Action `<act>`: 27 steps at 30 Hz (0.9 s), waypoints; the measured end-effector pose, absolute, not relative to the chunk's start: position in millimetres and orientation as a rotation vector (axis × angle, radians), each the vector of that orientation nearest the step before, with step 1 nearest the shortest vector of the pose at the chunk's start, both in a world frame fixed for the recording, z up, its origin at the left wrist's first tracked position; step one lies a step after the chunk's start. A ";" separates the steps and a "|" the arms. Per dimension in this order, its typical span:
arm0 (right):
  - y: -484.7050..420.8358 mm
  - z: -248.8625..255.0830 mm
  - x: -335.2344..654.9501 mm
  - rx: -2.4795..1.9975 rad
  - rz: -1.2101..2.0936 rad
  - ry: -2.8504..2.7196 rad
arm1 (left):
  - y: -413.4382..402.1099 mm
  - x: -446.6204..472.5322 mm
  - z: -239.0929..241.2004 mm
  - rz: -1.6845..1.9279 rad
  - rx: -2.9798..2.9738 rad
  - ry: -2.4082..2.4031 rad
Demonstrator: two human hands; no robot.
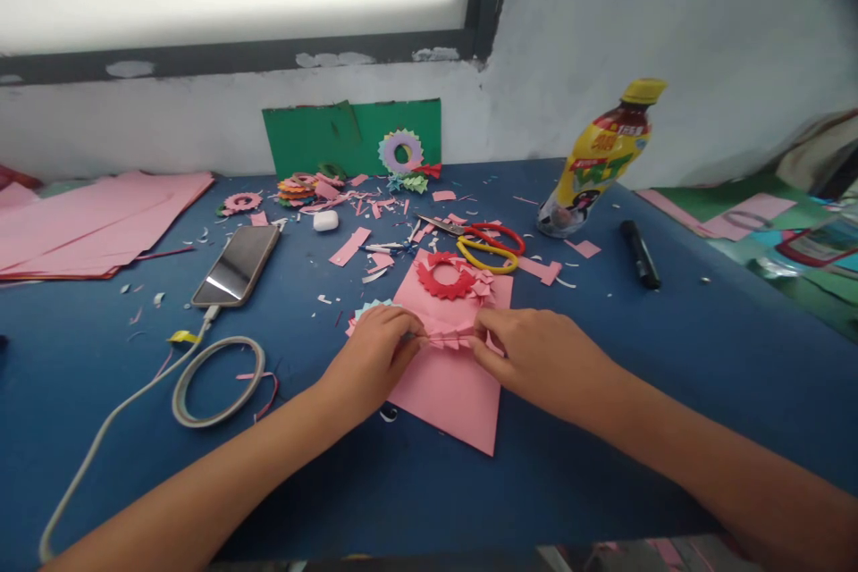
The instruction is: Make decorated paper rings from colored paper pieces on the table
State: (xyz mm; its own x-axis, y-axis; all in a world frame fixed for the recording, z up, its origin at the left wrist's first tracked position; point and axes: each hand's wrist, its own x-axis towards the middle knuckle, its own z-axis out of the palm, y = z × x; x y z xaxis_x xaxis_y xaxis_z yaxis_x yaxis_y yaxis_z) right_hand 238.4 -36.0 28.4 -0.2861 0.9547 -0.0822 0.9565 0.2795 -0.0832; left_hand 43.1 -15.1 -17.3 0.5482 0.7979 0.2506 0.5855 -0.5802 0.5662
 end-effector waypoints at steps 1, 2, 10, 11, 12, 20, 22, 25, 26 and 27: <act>-35.1 28.9 238.7 1.872 -0.190 2.487 | -15.0 43.2 -17.6 0.687 2.373 1.125; -34.4 29.2 239.0 1.876 -0.203 2.478 | -14.9 43.3 -17.7 0.686 2.376 1.127; -36.6 29.3 242.6 1.910 -0.243 2.520 | -14.7 44.2 -15.5 0.644 2.407 1.155; -36.7 27.9 242.4 1.912 -0.229 2.552 | -14.5 44.3 -14.8 0.638 2.411 1.156; -36.7 25.8 241.9 1.908 -0.206 2.608 | -14.3 44.3 -14.2 0.632 2.416 1.157; -29.6 5.3 235.9 1.845 -0.120 3.023 | -14.3 46.0 -13.1 0.596 2.450 1.189; -26.3 4.4 236.9 1.869 -0.233 3.003 | -14.3 45.9 -13.9 0.600 2.453 1.177; -22.0 4.5 239.0 1.908 -0.431 2.930 | -13.5 45.7 -15.0 0.616 2.451 1.168; -21.0 4.4 239.6 1.927 -0.499 2.892 | -13.1 45.7 -15.2 0.623 2.451 1.171; -20.3 4.2 240.2 1.943 -0.567 2.857 | -12.9 45.7 -15.5 0.629 2.450 1.174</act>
